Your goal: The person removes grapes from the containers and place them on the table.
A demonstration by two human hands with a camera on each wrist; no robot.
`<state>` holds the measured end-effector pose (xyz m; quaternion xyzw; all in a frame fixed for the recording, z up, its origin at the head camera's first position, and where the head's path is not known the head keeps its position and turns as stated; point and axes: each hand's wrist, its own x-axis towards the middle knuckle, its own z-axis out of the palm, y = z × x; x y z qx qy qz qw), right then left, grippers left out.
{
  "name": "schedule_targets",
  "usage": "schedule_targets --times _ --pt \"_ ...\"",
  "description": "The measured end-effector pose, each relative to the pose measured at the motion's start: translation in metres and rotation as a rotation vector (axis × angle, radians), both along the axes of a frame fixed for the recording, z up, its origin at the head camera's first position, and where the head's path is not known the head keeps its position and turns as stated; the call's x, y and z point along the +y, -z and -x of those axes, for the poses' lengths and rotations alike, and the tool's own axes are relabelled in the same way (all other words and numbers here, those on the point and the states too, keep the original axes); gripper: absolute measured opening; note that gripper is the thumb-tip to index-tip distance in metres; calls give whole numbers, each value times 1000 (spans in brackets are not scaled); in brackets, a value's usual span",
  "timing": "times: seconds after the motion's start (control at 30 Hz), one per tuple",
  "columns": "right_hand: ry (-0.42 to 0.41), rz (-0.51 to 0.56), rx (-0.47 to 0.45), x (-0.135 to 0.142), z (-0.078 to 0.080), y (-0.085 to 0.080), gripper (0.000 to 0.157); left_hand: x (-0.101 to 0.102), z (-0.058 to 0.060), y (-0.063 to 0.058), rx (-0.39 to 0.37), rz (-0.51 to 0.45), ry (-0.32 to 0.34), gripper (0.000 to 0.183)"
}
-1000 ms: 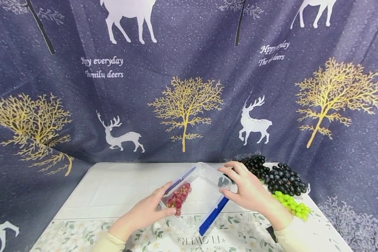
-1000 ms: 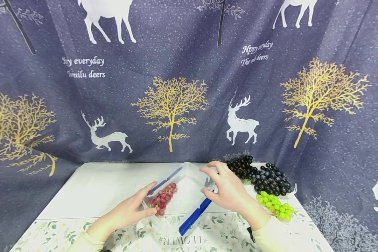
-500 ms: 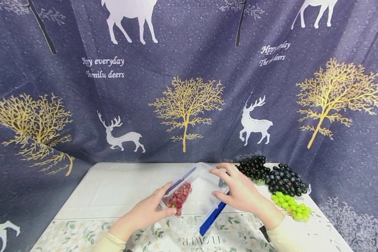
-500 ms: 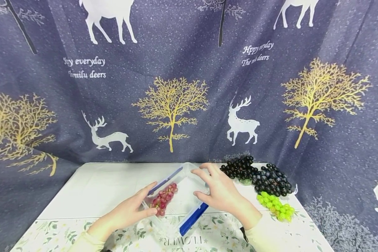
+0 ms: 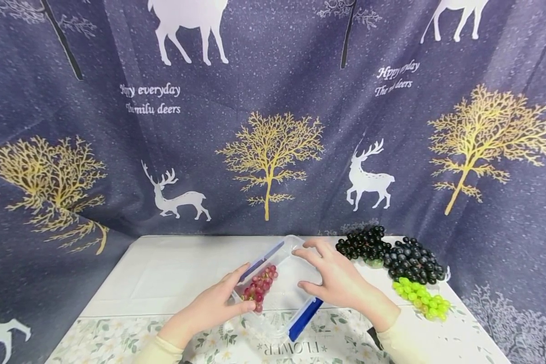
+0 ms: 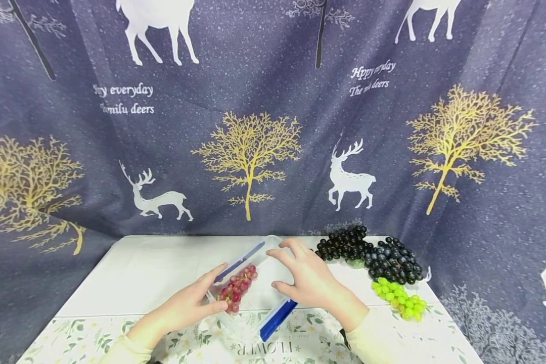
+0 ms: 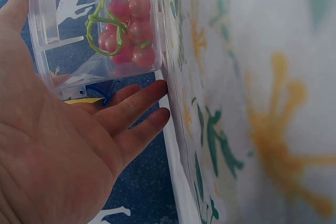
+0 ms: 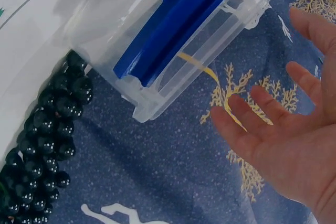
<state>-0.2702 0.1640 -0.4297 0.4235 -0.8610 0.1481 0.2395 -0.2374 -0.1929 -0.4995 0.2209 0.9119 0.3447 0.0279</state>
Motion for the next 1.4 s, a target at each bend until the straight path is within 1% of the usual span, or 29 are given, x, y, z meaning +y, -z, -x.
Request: schedule_targets --times 0.23,0.63,0.87,1.03,1.23,1.4 --pt "-13 -34 -20 -8 2 1 76 0 2 3 6 7 6 95" --pt "-96 -102 -63 -20 9 -1 72 0 2 2 -14 1 -4 94" --pt "-110 -165 -75 -27 13 0 72 -1 2 1 -18 3 -4 95" --pt "-114 -216 -74 -32 15 -3 73 -1 3 3 -21 -1 -8 96" --pt "-116 -276 -108 -37 17 -8 75 -1 2 1 -22 -11 3 96" --pt "-139 -308 -145 -42 20 -8 75 -1 2 0 -25 -17 18 96"
